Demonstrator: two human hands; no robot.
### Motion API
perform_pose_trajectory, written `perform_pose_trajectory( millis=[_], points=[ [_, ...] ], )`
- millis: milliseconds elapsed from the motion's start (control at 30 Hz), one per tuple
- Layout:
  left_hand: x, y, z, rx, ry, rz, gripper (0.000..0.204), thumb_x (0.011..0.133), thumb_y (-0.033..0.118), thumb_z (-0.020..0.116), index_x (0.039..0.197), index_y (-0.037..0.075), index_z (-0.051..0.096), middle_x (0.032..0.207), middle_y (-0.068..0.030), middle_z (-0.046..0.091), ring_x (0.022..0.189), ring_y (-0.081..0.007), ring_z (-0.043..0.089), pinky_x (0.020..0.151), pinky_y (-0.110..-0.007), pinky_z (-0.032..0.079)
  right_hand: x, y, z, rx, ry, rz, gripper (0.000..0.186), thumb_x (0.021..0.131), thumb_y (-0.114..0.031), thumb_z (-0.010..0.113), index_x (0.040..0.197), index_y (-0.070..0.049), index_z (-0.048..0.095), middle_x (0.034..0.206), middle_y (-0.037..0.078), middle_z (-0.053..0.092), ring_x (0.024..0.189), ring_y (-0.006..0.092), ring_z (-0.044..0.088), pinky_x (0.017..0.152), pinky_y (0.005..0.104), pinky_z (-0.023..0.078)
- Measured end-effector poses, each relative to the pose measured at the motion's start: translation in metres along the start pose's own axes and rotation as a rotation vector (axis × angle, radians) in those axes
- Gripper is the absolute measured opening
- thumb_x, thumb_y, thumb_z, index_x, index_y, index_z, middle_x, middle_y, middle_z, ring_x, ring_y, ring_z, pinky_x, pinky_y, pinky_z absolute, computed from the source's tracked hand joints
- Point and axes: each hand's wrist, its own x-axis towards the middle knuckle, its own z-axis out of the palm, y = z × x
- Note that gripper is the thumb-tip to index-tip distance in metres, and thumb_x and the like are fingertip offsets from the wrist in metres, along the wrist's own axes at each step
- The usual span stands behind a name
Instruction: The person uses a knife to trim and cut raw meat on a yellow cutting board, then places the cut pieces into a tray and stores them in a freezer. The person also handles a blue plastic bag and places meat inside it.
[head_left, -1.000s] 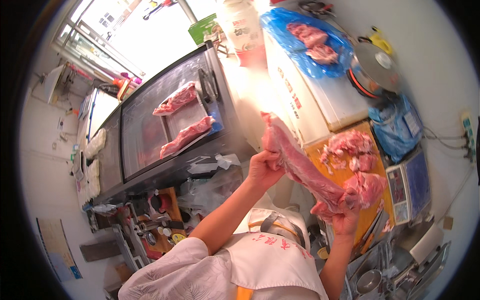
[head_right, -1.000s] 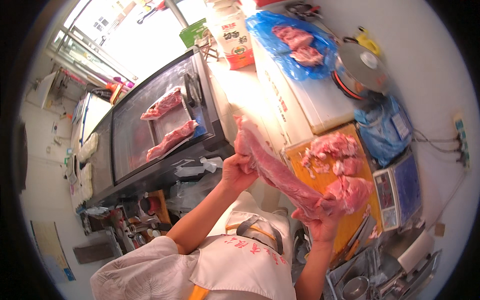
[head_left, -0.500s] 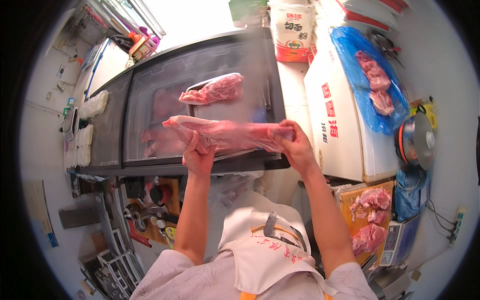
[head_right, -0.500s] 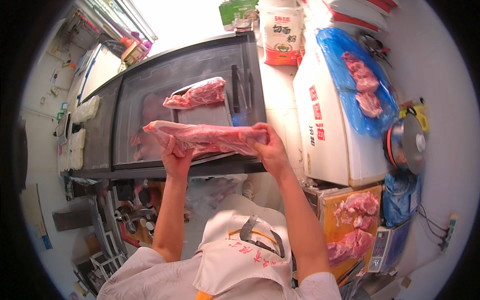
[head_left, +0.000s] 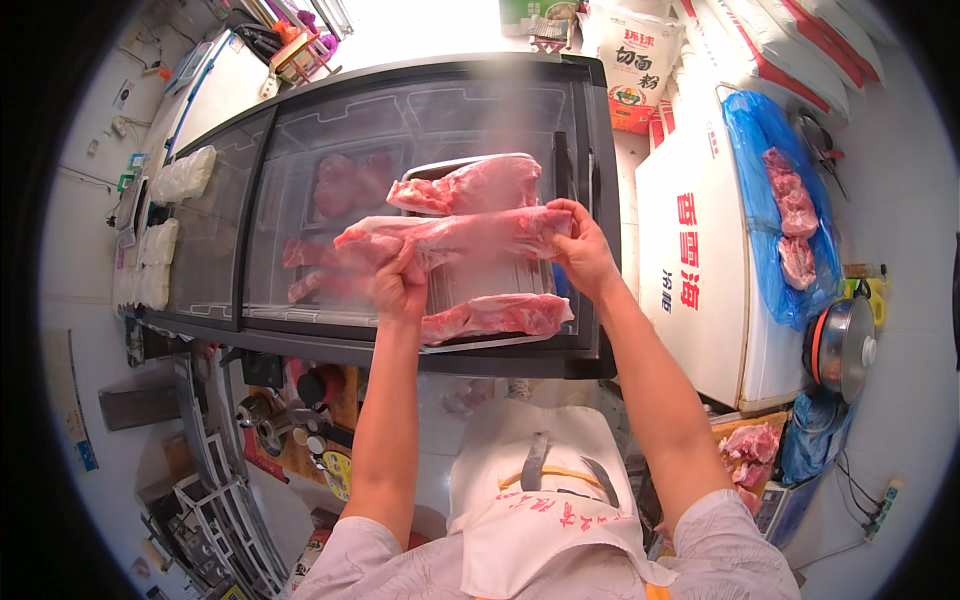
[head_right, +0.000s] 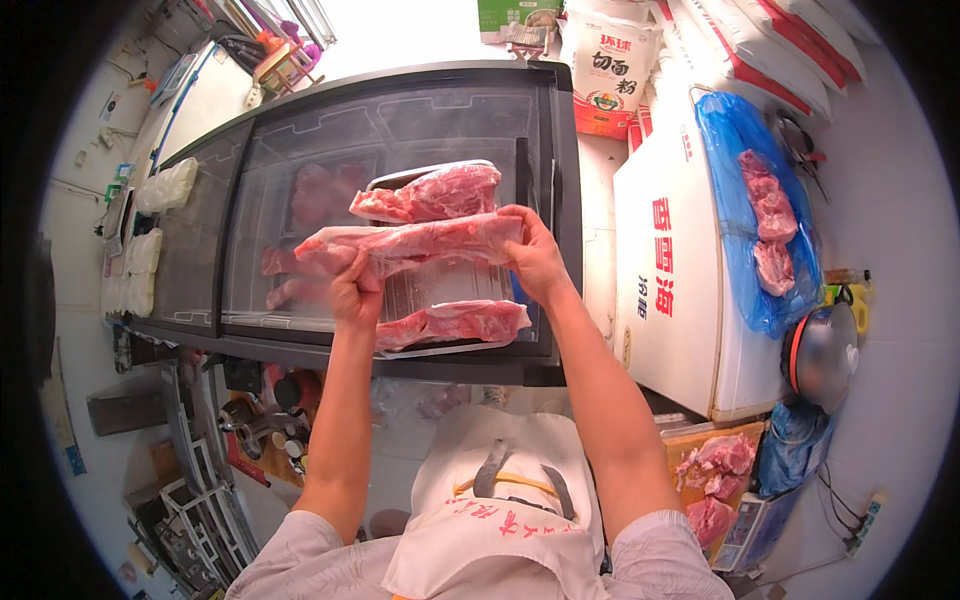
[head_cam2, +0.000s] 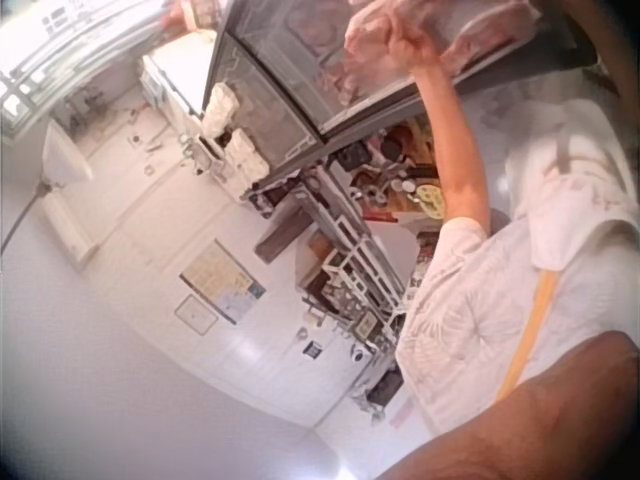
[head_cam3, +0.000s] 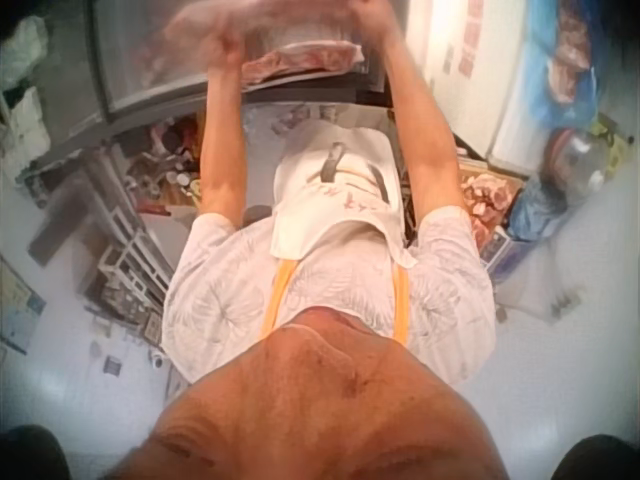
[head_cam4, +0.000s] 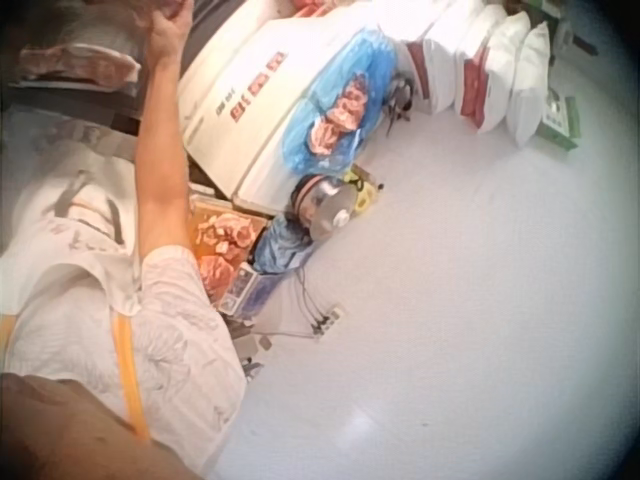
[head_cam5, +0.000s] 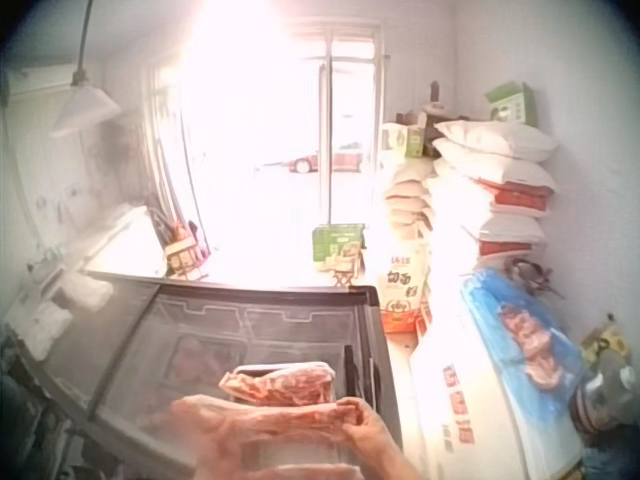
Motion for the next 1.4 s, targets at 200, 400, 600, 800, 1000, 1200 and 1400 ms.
perform_pose_trajectory(
  millis=[200, 400, 600, 800, 1000, 1200, 1400],
  points=[
    [0.024, -0.011, 0.000, 0.752, 0.110, -0.022, 0.041, 0.087, 0.007, 0.081, 0.122, 0.010, 0.060, 0.112, -0.0007, 0.068, 0.099, -0.0136, 0.066, 0.077, -0.029, 0.056, 0.032, 0.007, -0.022, -1.249, 0.268, -0.293, 0.035, 0.084, -0.002, 0.074, 0.117, -0.006, 0.068, 0.109, 0.014, 0.069, 0.099, 0.0278, 0.069, 0.089, 0.0366, 0.055],
    [0.031, -0.023, 0.004, 1.022, 0.191, 0.051, 0.034, 0.085, 0.008, 0.083, 0.112, 0.011, 0.063, 0.099, 0.0007, 0.069, 0.080, -0.0085, 0.063, 0.068, -0.022, 0.050, 0.034, 0.001, -0.048, -1.243, 0.328, -0.373, 0.038, 0.082, 0.001, 0.072, 0.119, -0.006, 0.066, 0.111, 0.015, 0.070, 0.101, 0.0332, 0.068, 0.091, 0.0419, 0.054],
    [-0.003, -0.031, 0.051, 1.700, 0.182, 0.542, 0.048, 0.073, 0.006, 0.083, 0.116, 0.001, 0.060, 0.118, -0.0156, 0.061, 0.107, -0.0307, 0.059, 0.095, -0.041, 0.049, -0.014, -0.037, -0.055, -1.251, 0.463, -0.502, 0.030, 0.088, -0.004, 0.067, 0.118, -0.006, 0.066, 0.110, 0.015, 0.071, 0.105, 0.0348, 0.063, 0.094, 0.0447, 0.050],
    [-0.116, -0.040, 0.062, 2.071, -0.743, 0.239, 0.072, 0.067, 0.008, 0.076, 0.135, 0.008, 0.052, 0.131, -0.0168, 0.058, 0.126, -0.0366, 0.054, 0.104, -0.044, 0.046, -0.137, -0.021, -0.054, -1.415, 0.045, -0.430, 0.049, 0.079, -0.016, 0.080, 0.125, -0.008, 0.063, 0.128, 0.013, 0.063, 0.114, 0.0358, 0.058, 0.099, 0.0423, 0.050],
    [-0.100, -0.060, 0.049, 2.382, -0.751, 0.024, 0.067, 0.067, 0.016, 0.081, 0.129, 0.011, 0.058, 0.124, -0.0147, 0.063, 0.117, -0.0366, 0.060, 0.096, -0.047, 0.052, -0.138, -0.009, -0.055, -1.554, -0.077, -0.264, 0.059, 0.073, -0.009, 0.079, 0.129, -0.009, 0.059, 0.131, 0.015, 0.055, 0.112, 0.0390, 0.057, 0.098, 0.0450, 0.052],
    [-0.087, -0.070, 0.048, 2.453, -0.679, 0.030, 0.040, 0.069, 0.015, 0.079, 0.105, 0.009, 0.063, 0.105, -0.0139, 0.066, 0.097, -0.0396, 0.067, 0.083, -0.050, 0.056, -0.111, -0.010, -0.045, -1.642, -0.097, -0.294, 0.033, 0.073, -0.009, 0.074, 0.105, -0.005, 0.067, 0.115, 0.016, 0.063, 0.105, 0.0388, 0.061, 0.095, 0.0445, 0.054],
    [-0.096, -0.058, 0.030, 2.367, -0.742, 0.340, 0.025, 0.074, 0.009, 0.072, 0.097, 0.009, 0.063, 0.098, -0.0123, 0.065, 0.086, -0.0354, 0.070, 0.073, -0.048, 0.056, -0.112, 0.014, -0.037, -1.459, 0.047, -0.354, 0.032, 0.074, -0.008, 0.071, 0.105, -0.006, 0.070, 0.113, 0.015, 0.063, 0.105, 0.0357, 0.060, 0.097, 0.0432, 0.052]
  ],
)
